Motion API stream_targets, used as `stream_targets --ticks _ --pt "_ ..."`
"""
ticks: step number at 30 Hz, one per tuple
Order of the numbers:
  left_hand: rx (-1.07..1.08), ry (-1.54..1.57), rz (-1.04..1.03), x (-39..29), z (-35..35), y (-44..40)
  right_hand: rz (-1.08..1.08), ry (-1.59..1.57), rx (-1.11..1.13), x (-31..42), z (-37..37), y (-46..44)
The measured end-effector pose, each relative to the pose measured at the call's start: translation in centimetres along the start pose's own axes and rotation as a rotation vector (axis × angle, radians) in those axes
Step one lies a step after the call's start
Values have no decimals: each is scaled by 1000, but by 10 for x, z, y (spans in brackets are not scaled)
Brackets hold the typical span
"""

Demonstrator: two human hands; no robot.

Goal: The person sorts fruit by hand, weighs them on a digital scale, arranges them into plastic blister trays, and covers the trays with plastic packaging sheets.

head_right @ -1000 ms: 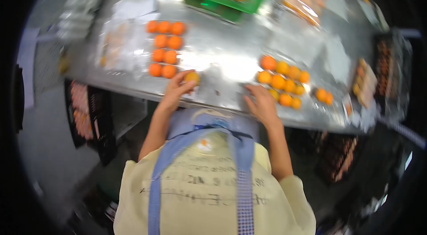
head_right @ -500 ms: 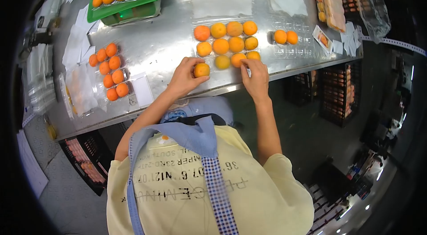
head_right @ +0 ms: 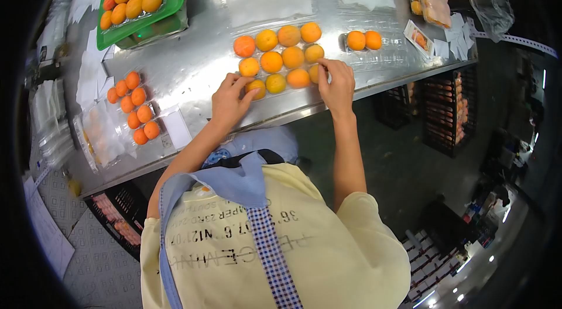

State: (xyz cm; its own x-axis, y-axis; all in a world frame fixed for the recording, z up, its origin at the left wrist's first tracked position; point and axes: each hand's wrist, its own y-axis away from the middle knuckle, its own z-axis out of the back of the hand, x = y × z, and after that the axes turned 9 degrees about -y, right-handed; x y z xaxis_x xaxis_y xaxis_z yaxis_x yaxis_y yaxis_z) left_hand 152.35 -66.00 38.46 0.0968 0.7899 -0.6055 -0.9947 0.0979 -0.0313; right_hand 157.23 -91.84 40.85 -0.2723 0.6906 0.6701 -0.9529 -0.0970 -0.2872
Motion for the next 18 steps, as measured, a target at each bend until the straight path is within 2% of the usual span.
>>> stream_targets --ticks 4,7,8,11,18 --pt "28 222 160 2 9 2 -47 -23 -53 -12 0 -22" --pt "-27 331 244 16 13 2 15 -81 -33 -3 -13 -38" --pt "-59 337 256 21 14 2 -1 -110 29 13 -22 -45" --pt "-49 454 352 32 20 8 252 -59 152 43 -59 -64" --pt "55 504 515 49 41 33 322 193 434 69 -115 -84"
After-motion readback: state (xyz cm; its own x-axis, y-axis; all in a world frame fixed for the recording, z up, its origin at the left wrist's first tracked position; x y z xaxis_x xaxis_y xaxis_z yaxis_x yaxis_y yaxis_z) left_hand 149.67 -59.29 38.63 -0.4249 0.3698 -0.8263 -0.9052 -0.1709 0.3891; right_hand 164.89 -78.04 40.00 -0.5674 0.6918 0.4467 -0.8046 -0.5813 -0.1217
